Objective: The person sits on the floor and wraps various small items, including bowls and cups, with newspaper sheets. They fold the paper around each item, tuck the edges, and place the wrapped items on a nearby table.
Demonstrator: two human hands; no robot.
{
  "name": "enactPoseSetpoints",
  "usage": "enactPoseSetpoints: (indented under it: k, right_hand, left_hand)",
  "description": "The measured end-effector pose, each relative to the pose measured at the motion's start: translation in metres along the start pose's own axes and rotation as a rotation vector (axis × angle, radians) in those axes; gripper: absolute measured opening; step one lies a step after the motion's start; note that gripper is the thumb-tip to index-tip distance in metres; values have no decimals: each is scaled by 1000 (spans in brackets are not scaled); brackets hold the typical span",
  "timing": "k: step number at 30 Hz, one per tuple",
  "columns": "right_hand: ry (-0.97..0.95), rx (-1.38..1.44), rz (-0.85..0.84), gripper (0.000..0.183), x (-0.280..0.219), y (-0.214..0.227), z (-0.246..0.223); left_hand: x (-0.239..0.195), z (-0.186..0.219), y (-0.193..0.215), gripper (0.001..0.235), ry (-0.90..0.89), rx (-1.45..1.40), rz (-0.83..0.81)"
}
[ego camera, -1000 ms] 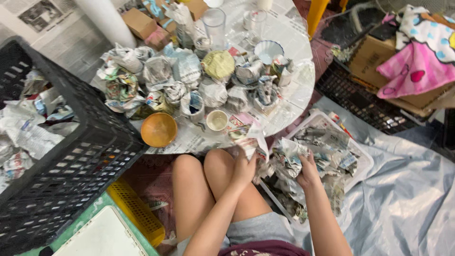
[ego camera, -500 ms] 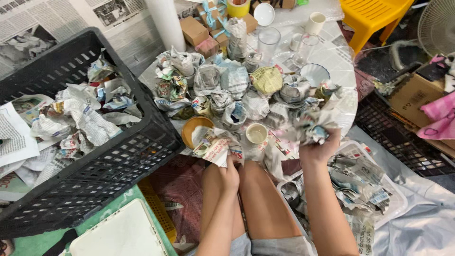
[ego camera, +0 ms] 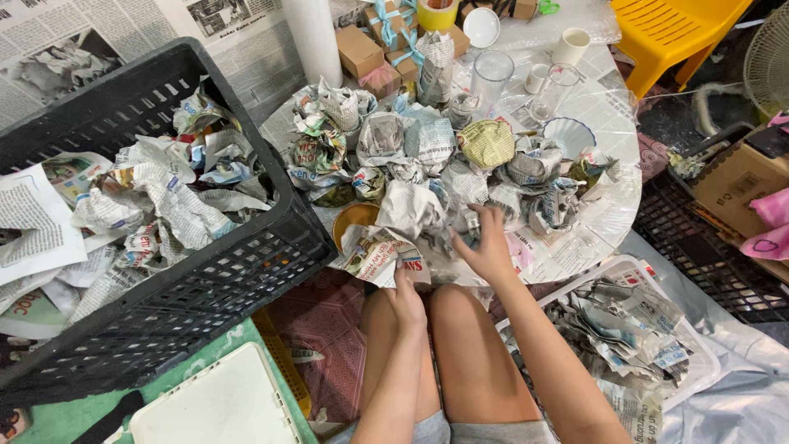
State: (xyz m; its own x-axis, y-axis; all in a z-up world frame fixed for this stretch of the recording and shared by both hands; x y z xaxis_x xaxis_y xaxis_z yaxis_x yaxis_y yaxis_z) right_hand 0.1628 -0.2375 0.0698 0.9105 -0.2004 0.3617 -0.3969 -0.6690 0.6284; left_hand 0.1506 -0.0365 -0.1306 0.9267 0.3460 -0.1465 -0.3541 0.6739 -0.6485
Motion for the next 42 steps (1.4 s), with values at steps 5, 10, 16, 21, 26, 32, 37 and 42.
enactPoseSetpoints:
  k: [5,10,16,21,26,32,37,42]
  right_hand:
    - [19,-12,-23,67,2,2,14]
    - [155,-349,-53,43,-14,-2,0]
    - [271,-510,-214,42,-7,-14,-11]
    - [102,-520,-434,32,0,-44,12]
    - [-162,12,-366,75,10,-11,31]
    - [216,201,-45,76,-5,43,-15]
    - [186,-166,-177,49,-20,21,-12]
    - [203,-460,-252,41,-23,-8,-1]
  left_hand:
    - [0,12,-4,52,-82,71,-15]
    - [4,-3,8,59,3,-101,21]
    - [32,-40,-5,68,-234,460,-289]
    - [27,-74,-40,69,39,384,-420]
    - [1,-20,-74,70,-61,621,-494]
    - [-11,7,-102,72,-145,635,-578]
    - [4,-10,-63,73,-55,567,-328]
    - [2,-25,-52,72,31,440,-330]
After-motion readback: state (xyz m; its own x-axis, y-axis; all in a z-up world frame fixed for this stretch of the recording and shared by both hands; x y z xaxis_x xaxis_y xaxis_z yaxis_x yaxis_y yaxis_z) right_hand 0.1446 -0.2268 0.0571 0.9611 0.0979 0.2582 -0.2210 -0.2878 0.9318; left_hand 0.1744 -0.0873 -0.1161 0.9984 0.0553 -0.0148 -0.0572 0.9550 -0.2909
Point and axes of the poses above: each hand's wrist, its own x-axis towards the middle knuckle, its own y-axis out of the back of the hand, z = x × y, the point moved 10 cm from there along x, towards the middle knuckle, and after that the axes turned 6 degrees about -y, right-handed, at the moved point
